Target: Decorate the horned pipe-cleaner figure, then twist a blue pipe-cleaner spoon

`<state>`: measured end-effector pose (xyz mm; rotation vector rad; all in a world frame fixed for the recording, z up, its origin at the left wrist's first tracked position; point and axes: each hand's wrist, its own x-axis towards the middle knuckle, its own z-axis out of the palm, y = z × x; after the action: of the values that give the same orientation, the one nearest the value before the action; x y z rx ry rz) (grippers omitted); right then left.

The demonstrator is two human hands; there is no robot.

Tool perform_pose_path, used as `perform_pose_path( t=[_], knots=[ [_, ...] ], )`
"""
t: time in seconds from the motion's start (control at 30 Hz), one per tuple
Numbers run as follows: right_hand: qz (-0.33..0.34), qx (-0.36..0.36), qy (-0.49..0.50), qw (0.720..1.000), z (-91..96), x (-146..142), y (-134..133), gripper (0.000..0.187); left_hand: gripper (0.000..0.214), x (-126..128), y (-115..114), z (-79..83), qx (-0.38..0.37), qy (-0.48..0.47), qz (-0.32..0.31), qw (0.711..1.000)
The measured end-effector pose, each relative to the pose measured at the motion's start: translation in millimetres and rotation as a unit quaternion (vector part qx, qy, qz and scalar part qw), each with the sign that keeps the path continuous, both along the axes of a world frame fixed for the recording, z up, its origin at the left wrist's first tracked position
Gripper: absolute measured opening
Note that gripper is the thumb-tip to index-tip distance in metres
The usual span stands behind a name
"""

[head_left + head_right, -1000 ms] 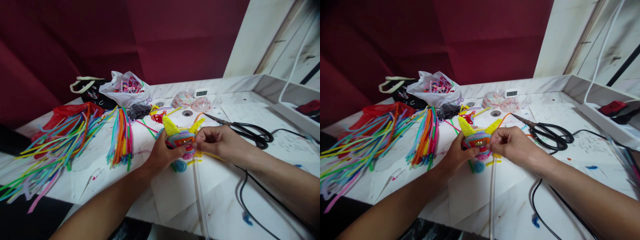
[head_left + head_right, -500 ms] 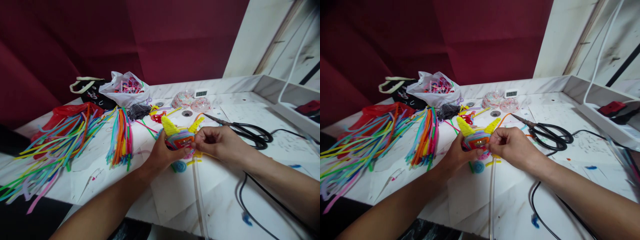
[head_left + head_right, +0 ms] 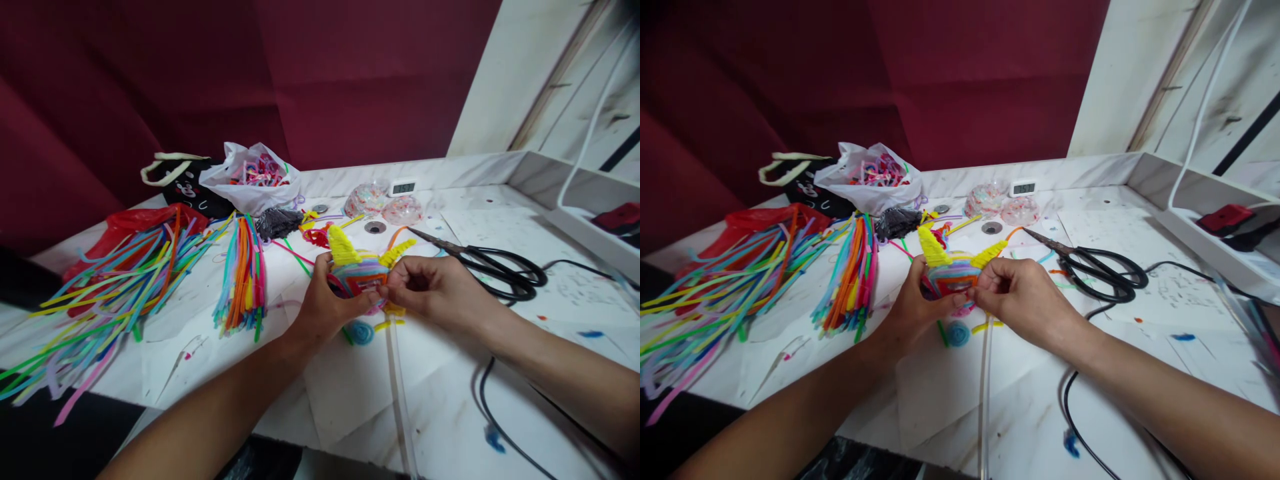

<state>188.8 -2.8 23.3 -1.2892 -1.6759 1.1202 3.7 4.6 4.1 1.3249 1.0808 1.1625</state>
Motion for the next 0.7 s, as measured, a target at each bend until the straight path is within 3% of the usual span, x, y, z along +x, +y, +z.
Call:
perform_pose_path(
  t=[0.43, 0.7],
  knots=[
    [0.001, 0.018, -0.031, 0.999, -1.9, -4.2, -3.4, 0.024, 0.077, 0.6, -1.5, 1.3, 0.008, 0.019, 0.003, 1.000],
    [0.056, -0.006, -0.013, 0.998, -2.1, 0.9, -1.0, 0.020, 0.078, -0.6, -1.4, 2.3, 0.014, 0.031, 0.007, 0.999]
  ],
)
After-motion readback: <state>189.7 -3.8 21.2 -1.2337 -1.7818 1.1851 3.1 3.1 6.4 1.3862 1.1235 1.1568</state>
